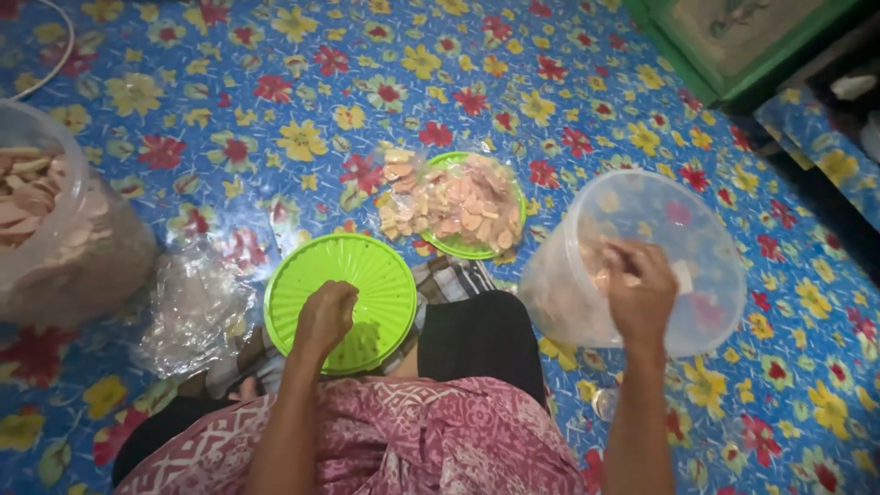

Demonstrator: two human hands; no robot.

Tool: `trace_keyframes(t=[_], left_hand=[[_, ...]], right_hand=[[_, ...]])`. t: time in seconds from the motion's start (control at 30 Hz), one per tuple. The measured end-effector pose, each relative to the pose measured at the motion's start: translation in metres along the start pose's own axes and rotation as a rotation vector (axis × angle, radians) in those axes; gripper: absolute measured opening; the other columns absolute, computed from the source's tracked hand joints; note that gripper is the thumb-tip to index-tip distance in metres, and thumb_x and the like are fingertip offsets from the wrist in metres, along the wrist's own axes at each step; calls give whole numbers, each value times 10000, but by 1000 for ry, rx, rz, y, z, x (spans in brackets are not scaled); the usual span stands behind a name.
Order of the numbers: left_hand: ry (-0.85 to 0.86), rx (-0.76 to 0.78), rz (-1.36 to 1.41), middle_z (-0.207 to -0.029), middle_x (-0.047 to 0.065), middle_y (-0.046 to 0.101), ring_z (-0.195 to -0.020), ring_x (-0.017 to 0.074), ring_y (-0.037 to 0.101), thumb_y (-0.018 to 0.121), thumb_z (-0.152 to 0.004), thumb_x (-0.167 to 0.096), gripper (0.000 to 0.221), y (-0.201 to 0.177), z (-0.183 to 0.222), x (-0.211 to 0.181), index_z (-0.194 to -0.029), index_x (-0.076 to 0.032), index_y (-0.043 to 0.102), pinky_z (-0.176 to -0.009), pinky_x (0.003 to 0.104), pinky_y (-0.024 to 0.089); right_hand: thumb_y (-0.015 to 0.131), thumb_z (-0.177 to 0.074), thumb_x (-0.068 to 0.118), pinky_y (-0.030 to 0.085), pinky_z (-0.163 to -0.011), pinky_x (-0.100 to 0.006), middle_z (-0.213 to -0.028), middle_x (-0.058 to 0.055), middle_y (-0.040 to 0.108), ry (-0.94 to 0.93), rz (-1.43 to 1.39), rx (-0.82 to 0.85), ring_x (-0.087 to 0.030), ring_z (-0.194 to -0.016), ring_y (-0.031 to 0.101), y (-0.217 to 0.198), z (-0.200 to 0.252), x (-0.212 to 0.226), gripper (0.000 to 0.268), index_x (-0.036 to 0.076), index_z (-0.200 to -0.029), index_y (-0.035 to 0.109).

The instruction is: Sorting and separating thin crackers that are stuck together, then transferring them into a large plastic storage container.

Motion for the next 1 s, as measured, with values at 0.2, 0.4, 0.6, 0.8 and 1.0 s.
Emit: trace_keyframes(t=[0.2,0.4,0.6,0.8,1.0], left_hand=[[26,-19,-36,-793,74,612,-762,294,650,589,-845,-142,96,-2,-4,-5,-916,-136,652,-693,393,529],[22,18,-81,-765,59,576,-701,304,640,554,-840,-150,68,2,-10,-1,-865,-148,617,-624,410,532],[14,31,-63,-746,37,561,-602,239,624,540,-847,-106,89,14,-18,9,-812,-132,617,-553,331,541],[4,53,-62,-748,48,547,-588,296,642,535,-830,-71,90,14,-21,10,-798,-119,604,-523,378,551],[30,42,-80,-725,65,520,-555,371,626,537,-801,-62,77,27,-23,14,-780,-109,594,-481,445,533]], right_hand=[[693,-773,30,543,-659,-294,-859,-81,635,60,-254,342,-253,-789,652,131,15,23,180,108,-934,702],[671,-753,14,565,-657,-352,-940,-133,631,134,-238,666,-327,-823,661,275,41,-12,258,92,-999,676],[609,-779,152,475,-897,-400,-962,-122,616,-11,-52,723,-296,-983,595,377,28,-40,292,91,-1063,636],[604,-778,297,515,-750,-464,-925,-101,504,-232,372,755,-325,-874,587,434,25,-41,266,85,-937,609],[588,-741,358,460,-803,-441,-884,-31,527,-226,433,698,-259,-911,567,457,26,-48,196,185,-823,628]])
Point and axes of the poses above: each hand's wrist, its own z-axis away from the middle knuckle, its own y-axis out of the palm, x = y × z, the point moved 9 cm from there along -z, towards the middle knuckle
